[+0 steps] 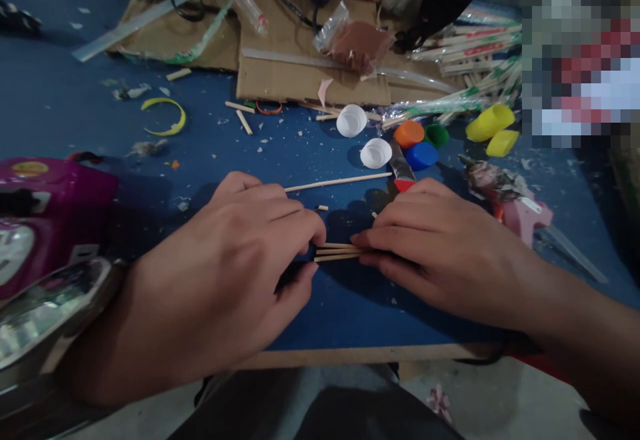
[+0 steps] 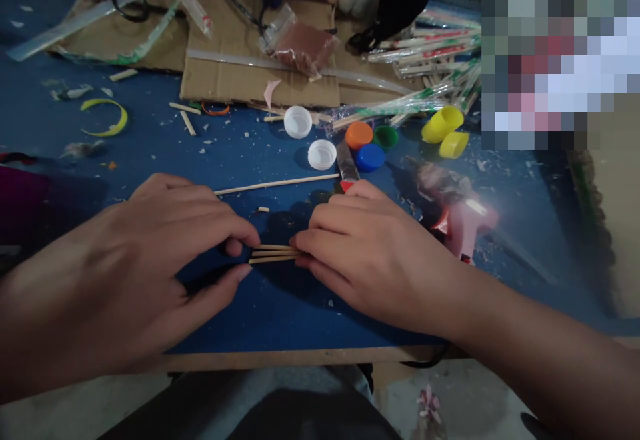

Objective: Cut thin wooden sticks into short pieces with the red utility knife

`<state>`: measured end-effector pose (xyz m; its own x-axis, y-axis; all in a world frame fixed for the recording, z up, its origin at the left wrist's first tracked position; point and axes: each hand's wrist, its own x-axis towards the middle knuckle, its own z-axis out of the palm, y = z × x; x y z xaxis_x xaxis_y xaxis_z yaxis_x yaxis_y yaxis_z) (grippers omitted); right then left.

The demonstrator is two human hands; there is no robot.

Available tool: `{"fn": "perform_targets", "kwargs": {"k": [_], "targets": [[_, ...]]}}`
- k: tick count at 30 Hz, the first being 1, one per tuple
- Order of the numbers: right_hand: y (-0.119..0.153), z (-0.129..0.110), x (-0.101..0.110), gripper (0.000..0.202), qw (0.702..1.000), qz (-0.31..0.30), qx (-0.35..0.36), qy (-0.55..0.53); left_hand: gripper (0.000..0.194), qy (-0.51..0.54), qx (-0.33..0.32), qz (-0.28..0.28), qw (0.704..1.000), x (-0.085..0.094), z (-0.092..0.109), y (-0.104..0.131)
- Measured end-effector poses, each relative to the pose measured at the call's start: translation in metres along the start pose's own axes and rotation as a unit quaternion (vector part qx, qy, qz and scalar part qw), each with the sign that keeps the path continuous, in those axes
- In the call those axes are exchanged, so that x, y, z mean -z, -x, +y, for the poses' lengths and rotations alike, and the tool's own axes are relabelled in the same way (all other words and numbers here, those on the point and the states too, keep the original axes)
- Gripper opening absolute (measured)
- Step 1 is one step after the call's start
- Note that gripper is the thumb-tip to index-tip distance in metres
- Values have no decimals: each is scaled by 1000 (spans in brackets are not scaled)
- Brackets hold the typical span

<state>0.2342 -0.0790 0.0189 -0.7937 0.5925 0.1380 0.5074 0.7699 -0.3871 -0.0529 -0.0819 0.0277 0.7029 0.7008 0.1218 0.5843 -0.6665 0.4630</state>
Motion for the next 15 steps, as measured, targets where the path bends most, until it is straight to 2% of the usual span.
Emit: {"fn": "perform_targets", "kwargs": {"k": [15], "targets": [[0,0,1,22,1000,6,2,0,23,0,-8,0,1000,1,-1,-4]]}}
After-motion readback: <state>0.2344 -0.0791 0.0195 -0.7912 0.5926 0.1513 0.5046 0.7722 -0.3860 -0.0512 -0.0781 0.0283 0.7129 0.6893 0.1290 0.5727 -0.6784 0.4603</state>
